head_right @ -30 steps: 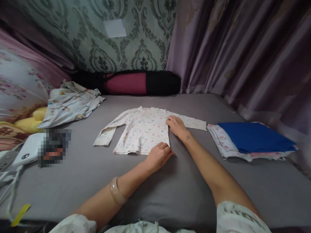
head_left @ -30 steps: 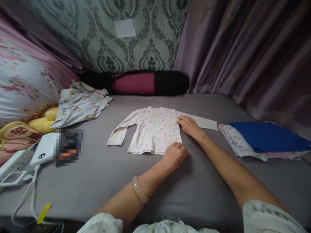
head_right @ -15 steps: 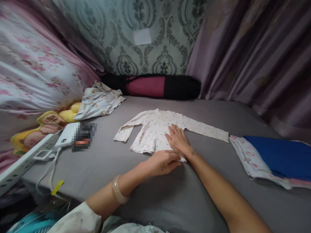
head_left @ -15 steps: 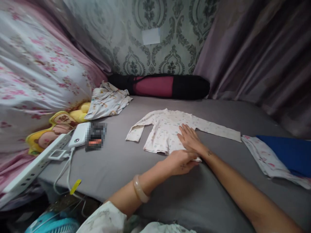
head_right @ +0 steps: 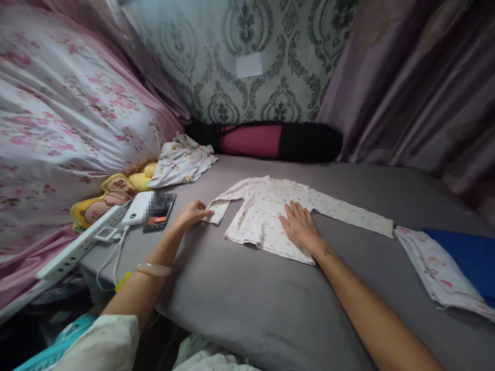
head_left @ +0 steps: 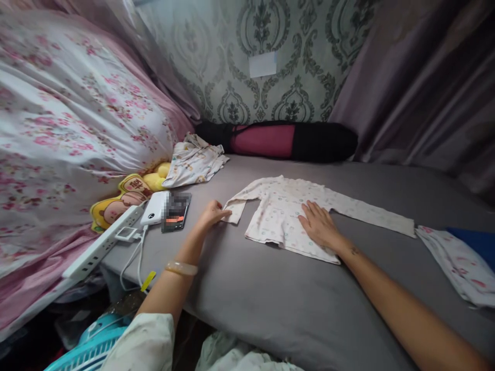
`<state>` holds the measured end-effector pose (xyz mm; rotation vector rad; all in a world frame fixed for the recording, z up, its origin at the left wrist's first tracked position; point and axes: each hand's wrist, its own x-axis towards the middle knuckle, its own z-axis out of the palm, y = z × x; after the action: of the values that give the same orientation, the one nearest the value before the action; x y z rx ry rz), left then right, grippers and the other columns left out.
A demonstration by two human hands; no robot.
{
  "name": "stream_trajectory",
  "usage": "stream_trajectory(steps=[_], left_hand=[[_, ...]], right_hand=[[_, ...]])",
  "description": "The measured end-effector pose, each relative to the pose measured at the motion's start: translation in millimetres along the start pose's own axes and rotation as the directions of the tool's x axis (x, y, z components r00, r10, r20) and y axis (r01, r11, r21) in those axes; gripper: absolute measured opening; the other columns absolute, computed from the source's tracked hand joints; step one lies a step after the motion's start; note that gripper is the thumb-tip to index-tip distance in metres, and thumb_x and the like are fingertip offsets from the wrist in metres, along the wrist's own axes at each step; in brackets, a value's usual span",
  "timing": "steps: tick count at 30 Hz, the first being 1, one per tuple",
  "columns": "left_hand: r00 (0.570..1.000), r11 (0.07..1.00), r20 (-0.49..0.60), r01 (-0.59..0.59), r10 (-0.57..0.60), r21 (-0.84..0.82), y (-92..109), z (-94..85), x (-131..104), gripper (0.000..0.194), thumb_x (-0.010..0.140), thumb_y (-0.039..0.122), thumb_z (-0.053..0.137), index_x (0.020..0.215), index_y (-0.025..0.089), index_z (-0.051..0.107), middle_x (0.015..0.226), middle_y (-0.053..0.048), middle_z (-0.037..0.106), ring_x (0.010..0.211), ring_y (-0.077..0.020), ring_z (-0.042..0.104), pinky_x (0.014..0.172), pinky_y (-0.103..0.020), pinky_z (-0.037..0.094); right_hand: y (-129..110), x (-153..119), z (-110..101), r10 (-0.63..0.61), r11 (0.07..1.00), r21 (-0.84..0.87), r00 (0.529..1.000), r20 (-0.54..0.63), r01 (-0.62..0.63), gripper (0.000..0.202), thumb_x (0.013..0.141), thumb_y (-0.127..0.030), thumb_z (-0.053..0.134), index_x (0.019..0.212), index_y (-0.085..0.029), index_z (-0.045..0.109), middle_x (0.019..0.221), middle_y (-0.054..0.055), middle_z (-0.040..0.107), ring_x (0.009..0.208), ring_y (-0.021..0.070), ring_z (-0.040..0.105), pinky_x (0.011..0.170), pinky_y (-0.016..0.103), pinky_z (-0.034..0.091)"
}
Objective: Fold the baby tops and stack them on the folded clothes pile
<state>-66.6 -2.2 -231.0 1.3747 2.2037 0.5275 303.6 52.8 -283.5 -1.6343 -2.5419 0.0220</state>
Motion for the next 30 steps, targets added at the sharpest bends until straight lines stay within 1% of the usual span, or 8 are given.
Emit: stream_trajectory(steps=[4, 7, 9, 11, 16, 20, 24, 30], left_hand=[[0.978, 0.994, 0.182, -0.092, 0.101, -0.055, 14.1, -7.1, 5.8, 0.018, 0.07, 0.032, 0.064, 0.077, 0.017, 0.058, 0.062, 0.002, 0.051, 0.063, -0.0161, 0.053, 0.058, -0.025, 0.035], [0.943, 0.939, -0.107, -0.294, 0.316, 0.178, 22.5, -14.0, 9.2, 0.009, 0.076, 0.018, 0.054, 0.081, 0.017, 0.061, 0.078, -0.004, 0.059, 0.081, -0.0213, 0.056, 0.071, -0.03, 0.038], [0.817, 0.846, -0.317, -0.34, 0.482, 0.41, 21.4, -17.0, 11.5, 0.018, 0.08, 0.014, 0.047, 0.09, 0.018, 0.061, 0.094, -0.01, 0.061, 0.097, -0.0262, 0.053, 0.084, -0.037, 0.036], [0.735, 0.753, -0.351, -0.318, 0.58, 0.576, 13.7, -17.7, 14.9, 0.023, 0.082, 0.011, 0.043, 0.095, 0.019, 0.061, 0.103, -0.013, 0.06, 0.105, -0.0297, 0.049, 0.091, -0.042, 0.031], [0.857, 0.676, -0.12, -0.301, 0.501, 0.672, -14.5, -16.4, 31.2, 0.032, 0.075, 0.006, 0.045, 0.097, 0.019, 0.064, 0.109, -0.014, 0.06, 0.108, -0.0312, 0.046, 0.093, -0.045, 0.029], [0.931, 0.828, -0.217, -0.134, 0.293, 0.544, -19.4, -21.1, 51.8, 0.036, 0.082, 0.014, 0.04, 0.109, 0.019, 0.063, 0.116, -0.014, 0.06, 0.112, -0.0316, 0.049, 0.09, -0.044, 0.035], [0.956, 0.893, -0.253, -0.023, 0.152, 0.449, -13.7, -22.8, 77.9, 0.04, 0.089, 0.028, 0.037, 0.121, 0.016, 0.058, 0.129, -0.018, 0.054, 0.118, -0.0334, 0.049, 0.09, -0.043, 0.04], [0.986, 0.885, -0.15, 0.001, 0.077, 0.465, -6.8, -19.3, 108.7, 0.037, 0.081, 0.032, 0.05, 0.113, 0.019, 0.065, 0.128, -0.018, 0.057, 0.119, -0.0385, 0.048, 0.092, -0.049, 0.04]], right_hand=[[-0.8, -0.7, -2.1, 0.001, 1.0, -0.012, 1.0, 0.003, -0.001, 0.064, 0.097, -0.046, 0.019, 0.146, -0.008, 0.037, 0.155, 0.015, 0.029, 0.143, 0.0278, 0.023, 0.116, 0.045, 0.017], [-1.8, -1.1, -3.2, 0.002, 1.0, -0.008, 1.0, 0.003, -0.002, 0.064, 0.097, -0.045, 0.019, 0.146, -0.009, 0.038, 0.155, 0.015, 0.029, 0.143, 0.0276, 0.024, 0.116, 0.045, 0.018], [-2.1, -1.3, -2.9, -0.002, 1.0, -0.003, 1.0, -0.008, 0.002, 0.063, 0.097, -0.045, 0.02, 0.146, -0.009, 0.038, 0.154, 0.016, 0.03, 0.143, 0.0275, 0.025, 0.116, 0.045, 0.018], [-1.6, -1.3, -1.5, -0.003, 1.0, 0.002, 1.0, -0.017, 0.003, 0.063, 0.097, -0.045, 0.02, 0.146, -0.009, 0.038, 0.154, 0.016, 0.03, 0.143, 0.0276, 0.025, 0.116, 0.045, 0.018], [1.9, 0.6, -2.8, 0.011, 0.999, 0.03, 0.999, 0.036, -0.012, 0.063, 0.097, -0.046, 0.022, 0.146, -0.009, 0.037, 0.155, 0.016, 0.029, 0.143, 0.0286, 0.022, 0.116, 0.046, 0.018], [-17.1, 2.4, -23.6, 0.006, 0.997, 0.082, 1.0, -0.014, -0.005, 0.051, 0.095, -0.036, 0.033, 0.139, -0.012, 0.045, 0.149, 0.017, 0.038, 0.139, 0.0303, 0.031, 0.111, 0.048, 0.026], [-79.8, -1.9, -51.1, -0.212, 0.943, 0.233, 0.969, -0.128, 0.237, 0.033, 0.094, -0.021, 0.038, 0.118, -0.015, 0.06, 0.115, 0.013, 0.063, 0.111, 0.023, 0.053, 0.098, 0.036, 0.04], [-174.9, -13.8, -53.1, -0.526, 0.834, 0.18, 0.85, -0.021, 0.521, 0.019, 0.092, -0.014, 0.044, 0.091, -0.016, 0.064, 0.098, 0.011, 0.06, 0.094, 0.021, 0.053, 0.083, 0.032, 0.044]])
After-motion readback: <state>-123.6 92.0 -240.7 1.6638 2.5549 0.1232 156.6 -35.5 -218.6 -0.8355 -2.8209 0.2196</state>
